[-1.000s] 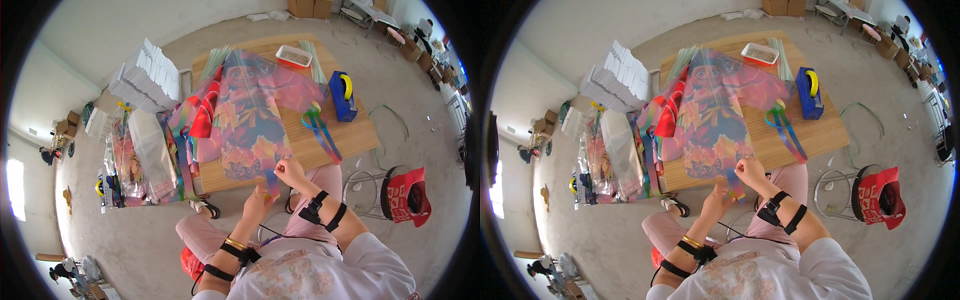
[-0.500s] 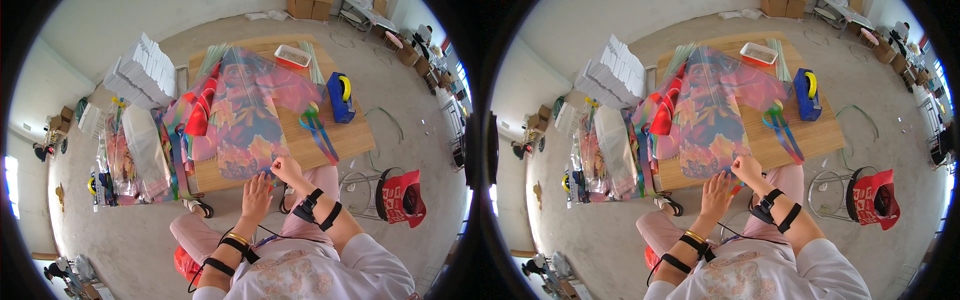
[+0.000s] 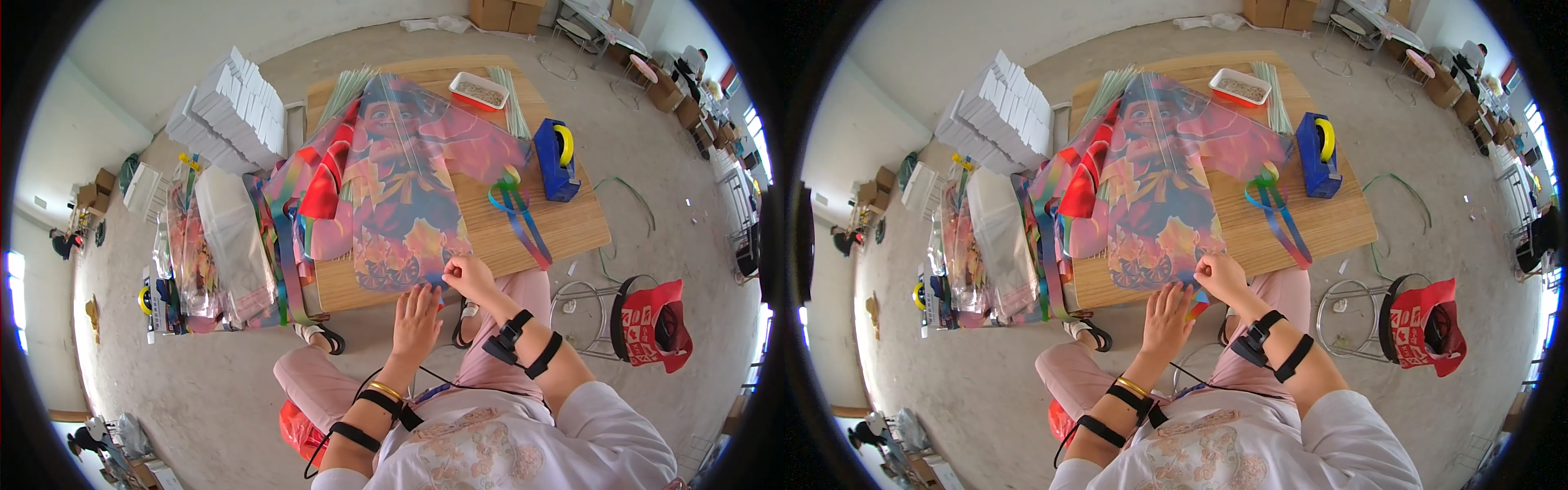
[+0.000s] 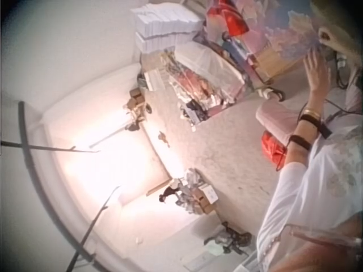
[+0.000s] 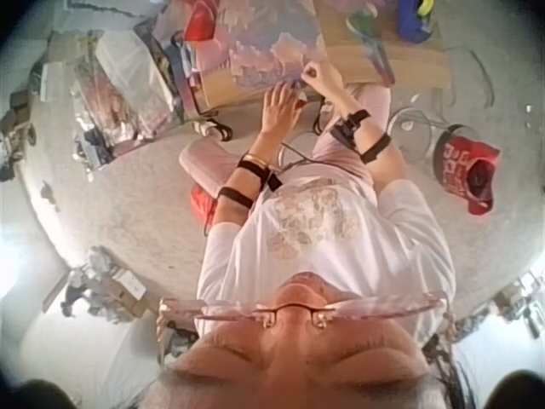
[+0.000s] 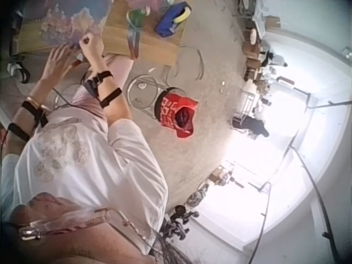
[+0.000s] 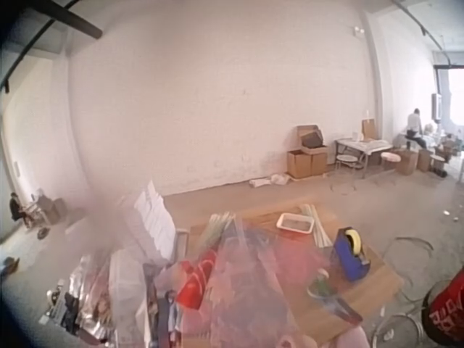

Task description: The recorder is assembling colorful kites by attaching long plastic ribbons to the kite body using adhesive tape.

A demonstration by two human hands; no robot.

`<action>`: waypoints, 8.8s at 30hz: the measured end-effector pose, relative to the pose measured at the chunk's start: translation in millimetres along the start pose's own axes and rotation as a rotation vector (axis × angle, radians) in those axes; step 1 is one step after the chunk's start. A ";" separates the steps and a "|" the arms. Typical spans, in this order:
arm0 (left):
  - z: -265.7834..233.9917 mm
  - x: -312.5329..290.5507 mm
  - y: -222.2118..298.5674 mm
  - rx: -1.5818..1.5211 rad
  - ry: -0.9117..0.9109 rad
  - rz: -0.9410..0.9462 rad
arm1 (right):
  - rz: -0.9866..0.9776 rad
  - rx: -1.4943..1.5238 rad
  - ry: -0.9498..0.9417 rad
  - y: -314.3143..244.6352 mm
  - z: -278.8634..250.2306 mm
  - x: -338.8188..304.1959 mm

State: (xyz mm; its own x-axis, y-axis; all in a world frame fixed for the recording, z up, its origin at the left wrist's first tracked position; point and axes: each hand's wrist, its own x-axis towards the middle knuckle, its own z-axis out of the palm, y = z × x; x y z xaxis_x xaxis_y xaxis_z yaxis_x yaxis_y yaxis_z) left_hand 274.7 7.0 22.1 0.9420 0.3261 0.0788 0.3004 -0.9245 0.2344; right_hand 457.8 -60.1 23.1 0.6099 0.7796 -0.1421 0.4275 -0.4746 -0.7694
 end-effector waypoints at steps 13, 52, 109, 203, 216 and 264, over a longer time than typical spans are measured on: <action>2.8 -9.6 -4.2 0.001 -0.023 0.033 | -0.098 0.041 -0.023 3.8 -4.8 -6.5; 1.7 2.7 -1.0 0.104 -0.101 -0.026 | 0.067 -0.092 0.108 -2.4 12.5 3.1; 4.4 1.7 7.9 0.169 -0.115 -0.070 | 0.589 0.621 0.621 134.0 -246.9 76.3; 25.7 -1.8 8.0 0.147 -0.029 -0.118 | -0.878 -1.410 -0.759 -88.3 12.8 85.1; 32.9 -2.3 7.7 0.090 0.011 -0.132 | -0.724 -1.414 -0.717 -81.1 25.7 102.8; -32.2 -34.5 -72.1 -0.330 0.371 -0.534 | -0.411 -0.072 -0.126 -87.9 12.2 54.8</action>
State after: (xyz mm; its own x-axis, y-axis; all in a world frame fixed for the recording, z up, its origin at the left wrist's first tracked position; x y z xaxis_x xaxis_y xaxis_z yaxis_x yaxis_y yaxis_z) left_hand 215.7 68.8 33.7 0.5494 0.8156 0.1814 0.5889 -0.5320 0.6084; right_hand 445.5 29.3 75.4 0.2953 0.9513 0.0887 0.6656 -0.1382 -0.7334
